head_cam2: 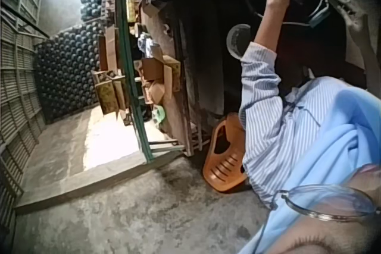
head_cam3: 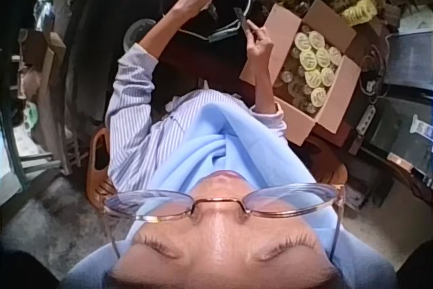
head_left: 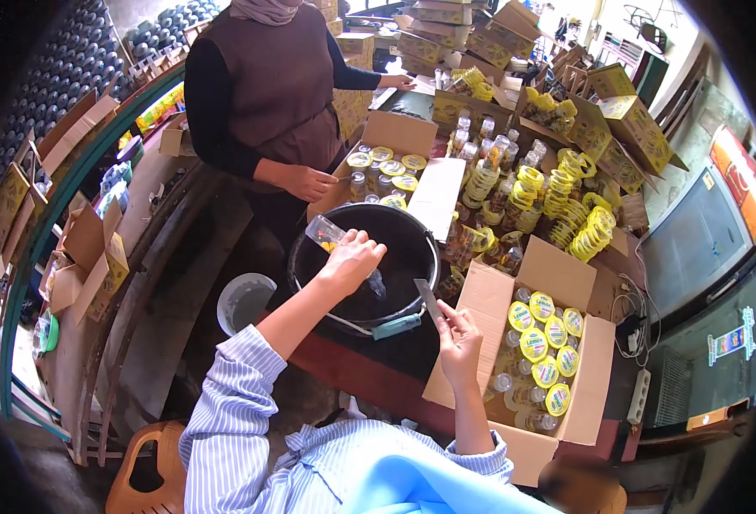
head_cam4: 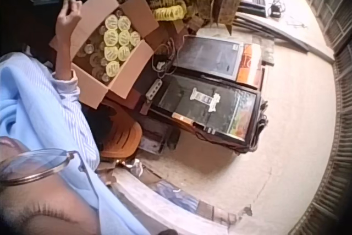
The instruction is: The person cuts open the lids of plastic cups using a blade, empties the liquid into a bucket, and packs the cups into a cardboard box.
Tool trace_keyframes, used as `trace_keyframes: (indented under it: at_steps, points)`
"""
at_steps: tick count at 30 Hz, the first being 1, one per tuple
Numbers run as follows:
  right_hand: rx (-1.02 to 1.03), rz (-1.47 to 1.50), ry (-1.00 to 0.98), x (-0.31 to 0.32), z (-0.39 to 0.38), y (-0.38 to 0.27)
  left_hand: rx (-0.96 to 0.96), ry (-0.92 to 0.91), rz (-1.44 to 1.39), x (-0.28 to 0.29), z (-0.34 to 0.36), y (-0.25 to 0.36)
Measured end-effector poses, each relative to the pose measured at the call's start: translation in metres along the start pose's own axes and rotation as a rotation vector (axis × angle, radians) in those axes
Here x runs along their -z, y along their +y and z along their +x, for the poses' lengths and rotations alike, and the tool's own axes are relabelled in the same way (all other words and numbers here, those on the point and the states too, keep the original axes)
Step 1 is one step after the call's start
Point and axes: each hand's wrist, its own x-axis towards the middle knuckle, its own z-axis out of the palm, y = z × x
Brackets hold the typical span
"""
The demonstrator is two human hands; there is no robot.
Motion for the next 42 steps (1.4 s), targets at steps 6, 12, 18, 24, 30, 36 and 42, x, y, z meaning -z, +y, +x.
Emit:
trace_keyframes:
  at_steps: [6,12,18,24,30,36,42]
  points:
    - [0.012,0.042,-0.007,-0.004,0.003,-0.003,-0.070,-0.035,0.166,0.013,0.004,-0.001]
    - [0.029,0.006,0.000,-0.006,0.004,-0.006,-0.024,-0.060,0.212,0.023,0.003,-0.006]
    - [0.020,0.004,-0.014,-0.009,0.003,-0.004,-0.045,0.018,0.190,0.033,-0.002,-0.015]
    - [0.066,0.004,-0.015,-0.013,0.005,-0.006,-0.043,0.015,0.238,0.051,0.000,-0.024]
    - [0.009,-0.030,-0.032,-0.015,0.004,-0.008,-0.052,0.128,0.287,0.064,0.001,-0.031]
    - [0.029,-0.019,-0.023,-0.014,0.003,-0.008,-0.034,0.109,0.269,0.071,0.001,-0.037]
    - [0.063,-0.041,-0.012,-0.014,0.004,-0.011,-0.006,0.061,0.194,0.058,0.001,-0.038]
